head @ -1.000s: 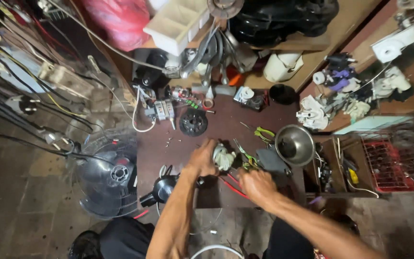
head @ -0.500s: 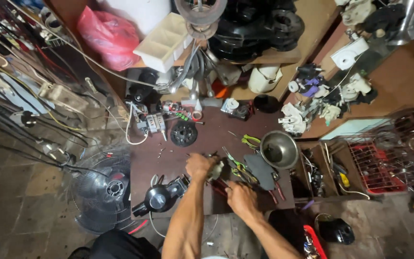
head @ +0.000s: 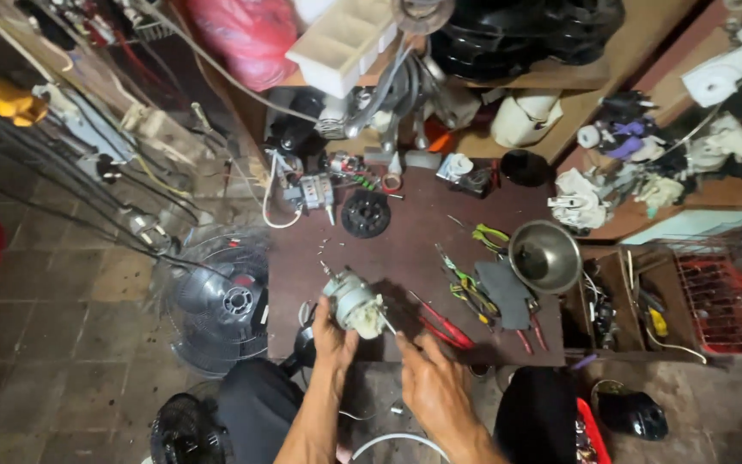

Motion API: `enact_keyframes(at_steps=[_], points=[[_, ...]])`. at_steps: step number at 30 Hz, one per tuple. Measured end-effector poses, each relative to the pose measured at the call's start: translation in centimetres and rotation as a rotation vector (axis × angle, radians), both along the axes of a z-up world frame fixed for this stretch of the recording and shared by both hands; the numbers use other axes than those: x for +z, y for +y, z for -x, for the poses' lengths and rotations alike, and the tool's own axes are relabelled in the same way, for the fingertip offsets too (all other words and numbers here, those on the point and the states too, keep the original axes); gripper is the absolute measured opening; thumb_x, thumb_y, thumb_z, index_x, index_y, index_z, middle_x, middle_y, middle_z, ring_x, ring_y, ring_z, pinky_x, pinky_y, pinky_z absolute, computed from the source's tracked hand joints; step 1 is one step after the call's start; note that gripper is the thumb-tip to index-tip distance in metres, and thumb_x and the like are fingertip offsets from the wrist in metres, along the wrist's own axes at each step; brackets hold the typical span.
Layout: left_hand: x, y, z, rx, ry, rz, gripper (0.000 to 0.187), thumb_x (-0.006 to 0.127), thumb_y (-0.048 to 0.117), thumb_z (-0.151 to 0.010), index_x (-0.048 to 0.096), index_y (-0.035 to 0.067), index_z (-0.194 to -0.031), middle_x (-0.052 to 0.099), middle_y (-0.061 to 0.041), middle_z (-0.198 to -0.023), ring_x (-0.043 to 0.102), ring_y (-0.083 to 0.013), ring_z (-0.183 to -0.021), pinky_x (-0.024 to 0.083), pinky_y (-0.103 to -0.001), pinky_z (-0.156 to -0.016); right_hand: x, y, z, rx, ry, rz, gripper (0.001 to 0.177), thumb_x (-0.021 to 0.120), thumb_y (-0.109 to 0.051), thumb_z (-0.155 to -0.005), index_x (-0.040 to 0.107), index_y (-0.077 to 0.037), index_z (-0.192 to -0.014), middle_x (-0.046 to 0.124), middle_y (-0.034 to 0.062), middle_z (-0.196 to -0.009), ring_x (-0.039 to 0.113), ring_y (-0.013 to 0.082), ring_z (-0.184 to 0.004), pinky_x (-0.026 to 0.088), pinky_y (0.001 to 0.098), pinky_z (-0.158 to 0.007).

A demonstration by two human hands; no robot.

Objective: The person uses a screwdriver to remove screws from a white electrical component, then uses pliers to pull out wires and separate parts. The person continues to disassemble the component, removing small pieces and placing them on the table.

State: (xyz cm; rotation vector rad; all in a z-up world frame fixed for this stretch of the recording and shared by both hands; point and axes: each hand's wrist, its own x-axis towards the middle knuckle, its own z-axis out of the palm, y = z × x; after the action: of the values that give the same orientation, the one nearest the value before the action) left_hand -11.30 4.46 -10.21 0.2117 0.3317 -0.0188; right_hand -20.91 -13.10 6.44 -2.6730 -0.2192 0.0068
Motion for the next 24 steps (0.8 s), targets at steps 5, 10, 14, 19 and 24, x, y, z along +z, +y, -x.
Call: enact_keyframes(at_steps=[5, 10, 14, 19, 24], points=[[2.2, 0.0, 0.9, 0.004, -0.088, 0.064, 0.056, 0.068, 0.039, -0.087, 0.058, 0.000, -0.127, 0.067, -0.017, -0.112, 0.065, -0.0286, -0.100, 0.049, -0.049, -0.099, -1.1, 2.2, 1.3, -0.060, -0.140, 0.029, 0.039, 0.059, -0.028, -0.086, 0.066, -0.020, -0.124, 0.063, 0.0116, -0.103, 0.068, 0.0419, -0.068, 0.054, 0.0572, -0.060], [3.6, 0.1, 0.8, 0.079, -0.015, -0.148, 0.041, 0.071, 0.012, -0.076, 0.064, -0.002, -0.113, 0.071, -0.017, -0.093, 0.069, -0.0296, -0.080, 0.059, -0.045, -0.078, -0.1, 2.0, 1.4, -0.199, -0.015, -0.153, 0.033, 0.057, -0.022, -0.082, 0.070, -0.017, -0.112, 0.074, 0.0137, -0.101, 0.070, 0.0414, -0.086, 0.053, 0.0538, -0.074], [3.2, 0.3, 0.7, 0.072, 0.070, -0.257, 0.035, 0.070, 0.014, -0.074, 0.060, 0.004, -0.106, 0.066, -0.012, -0.086, 0.065, -0.0256, -0.071, 0.056, -0.039, -0.066, 0.2, 1.2, 1.4, -0.420, 0.362, -0.714, 0.035, 0.070, -0.016, -0.082, 0.077, -0.011, -0.116, 0.081, 0.0048, -0.116, 0.072, 0.0152, -0.105, 0.050, 0.0276, -0.073], [2.8, 0.9, 0.9, 0.022, 0.079, -0.293, 0.034, 0.072, 0.013, -0.076, 0.066, -0.005, -0.104, 0.070, -0.015, -0.085, 0.067, -0.0268, -0.069, 0.057, -0.037, -0.062, 4.0, 3.1, 0.6, -0.896, 0.701, -1.257, 0.035, 0.060, -0.003, -0.092, 0.072, 0.007, -0.123, 0.074, 0.0245, -0.090, 0.046, 0.0229, -0.039, 0.025, 0.0276, -0.027], [4.6, 0.5, 0.7, 0.010, 0.284, -0.372, 0.010, 0.071, 0.011, -0.078, 0.066, 0.005, -0.085, 0.066, -0.007, -0.072, 0.061, -0.0190, -0.061, 0.050, -0.032, -0.059, 1.5, 3.4, 1.2, -0.716, 0.775, -1.125, 0.042, 0.058, -0.021, -0.096, 0.071, -0.009, -0.135, 0.046, 0.0113, -0.063, 0.027, 0.0117, -0.035, 0.016, 0.0245, -0.031]])
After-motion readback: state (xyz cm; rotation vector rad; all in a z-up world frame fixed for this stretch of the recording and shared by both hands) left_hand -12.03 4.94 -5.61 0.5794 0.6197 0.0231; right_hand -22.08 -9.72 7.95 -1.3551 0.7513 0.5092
